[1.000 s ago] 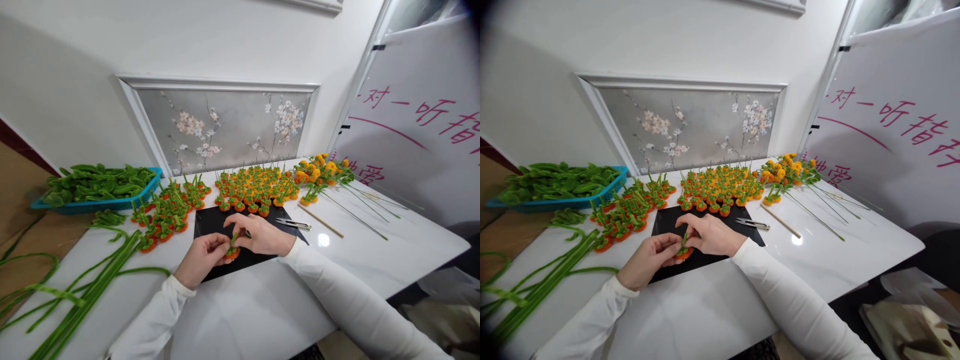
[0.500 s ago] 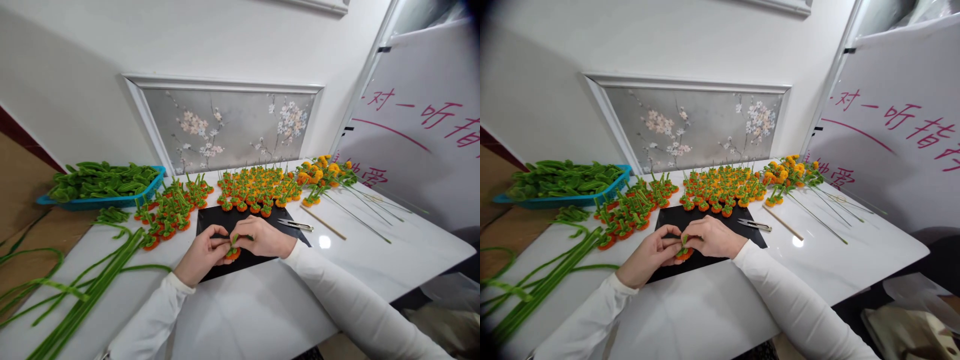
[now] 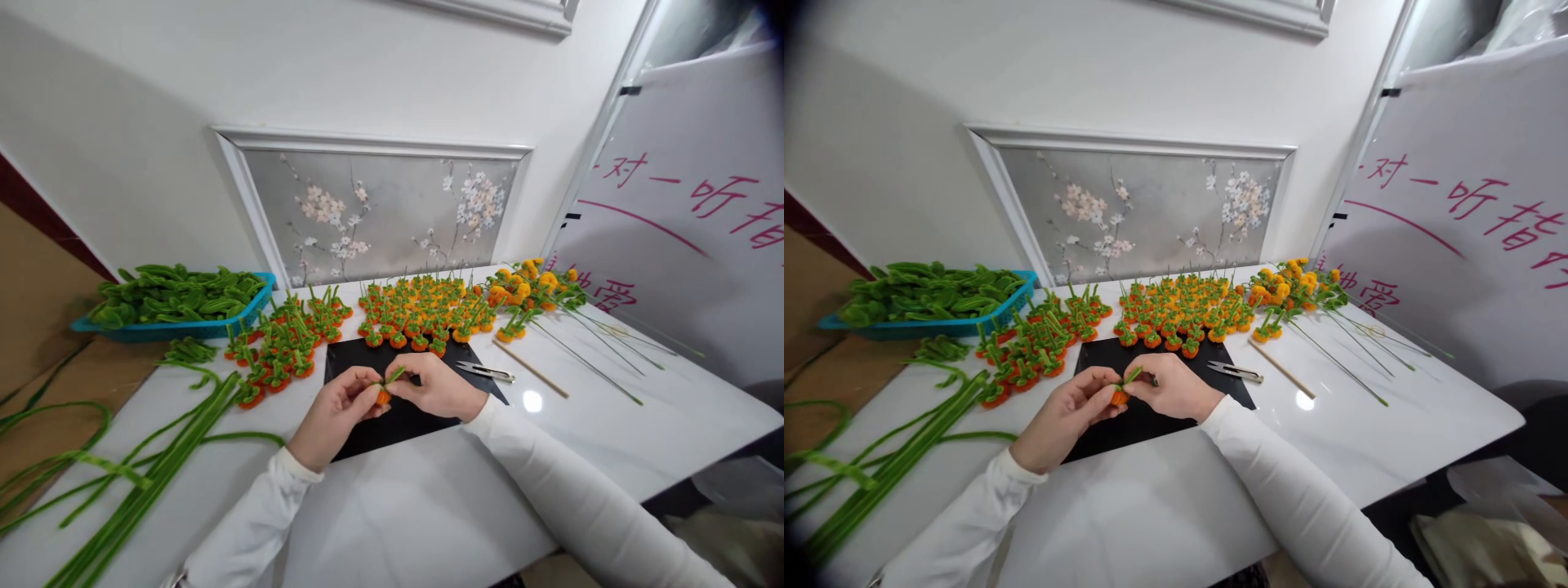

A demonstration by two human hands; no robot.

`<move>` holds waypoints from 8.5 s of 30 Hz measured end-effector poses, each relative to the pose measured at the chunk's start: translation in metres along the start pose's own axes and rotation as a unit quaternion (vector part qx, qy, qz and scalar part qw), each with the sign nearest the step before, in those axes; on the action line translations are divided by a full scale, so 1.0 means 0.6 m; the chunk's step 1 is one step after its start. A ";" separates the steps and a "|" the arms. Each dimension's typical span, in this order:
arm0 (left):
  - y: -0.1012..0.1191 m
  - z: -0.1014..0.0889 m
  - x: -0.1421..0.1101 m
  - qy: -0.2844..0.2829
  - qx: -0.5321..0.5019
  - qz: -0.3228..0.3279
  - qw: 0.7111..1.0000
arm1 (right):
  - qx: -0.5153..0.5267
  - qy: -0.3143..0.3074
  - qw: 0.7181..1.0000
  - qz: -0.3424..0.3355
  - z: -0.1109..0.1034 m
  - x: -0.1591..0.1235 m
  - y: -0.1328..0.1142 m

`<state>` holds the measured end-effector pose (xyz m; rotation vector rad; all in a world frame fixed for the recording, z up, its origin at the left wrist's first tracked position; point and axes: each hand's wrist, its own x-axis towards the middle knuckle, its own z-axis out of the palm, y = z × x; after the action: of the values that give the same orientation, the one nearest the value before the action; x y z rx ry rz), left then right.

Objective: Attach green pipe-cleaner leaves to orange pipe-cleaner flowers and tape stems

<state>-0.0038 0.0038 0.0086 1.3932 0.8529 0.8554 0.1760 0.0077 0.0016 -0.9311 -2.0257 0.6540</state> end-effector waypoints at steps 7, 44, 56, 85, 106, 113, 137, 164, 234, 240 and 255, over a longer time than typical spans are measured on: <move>0.001 0.007 -0.002 -0.017 -0.053 -0.063 0.996 | -0.042 -0.014 0.996 -0.074 -0.004 -0.002 -0.006; 0.005 0.014 -0.009 0.027 0.134 0.103 0.985 | -0.075 0.077 0.993 -0.048 0.014 -0.002 -0.003; -0.004 0.004 -0.010 0.029 0.169 0.090 0.981 | -0.104 0.008 0.992 -0.066 0.002 -0.002 -0.001; 0.020 -0.015 -0.009 -0.054 -0.042 -0.142 0.988 | 0.124 -0.059 0.988 -0.063 0.010 -0.006 -0.020; 0.024 -0.005 -0.015 -0.044 -0.157 -0.097 0.982 | 0.016 0.070 0.996 -0.057 0.013 -0.004 -0.023; 0.023 0.001 -0.017 -0.106 -0.179 -0.143 0.967 | 0.002 0.081 0.992 -0.095 0.019 -0.007 -0.023; 0.034 -0.010 -0.017 -0.032 0.060 -0.034 0.997 | -0.262 0.002 0.960 -0.100 0.009 -0.007 -0.027; 0.034 -0.014 -0.013 -0.077 0.097 -0.090 0.988 | -0.270 -0.060 0.950 -0.144 0.004 -0.006 -0.029; 0.046 -0.016 -0.028 -0.079 -0.021 -0.134 0.988 | -0.167 -0.034 0.967 -0.192 -0.014 -0.010 -0.044; 0.046 -0.017 -0.031 -0.104 -0.162 -0.169 0.967 | -0.187 -0.006 0.963 -0.192 -0.015 -0.007 -0.041; 0.043 0.009 -0.024 0.000 -0.123 -0.084 0.989 | -0.285 0.001 0.947 -0.148 -0.011 -0.004 -0.033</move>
<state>-0.0055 -0.0115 0.0346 1.0917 0.8218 0.8009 0.1745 -0.0050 0.0181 -0.9077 -2.3360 -0.1123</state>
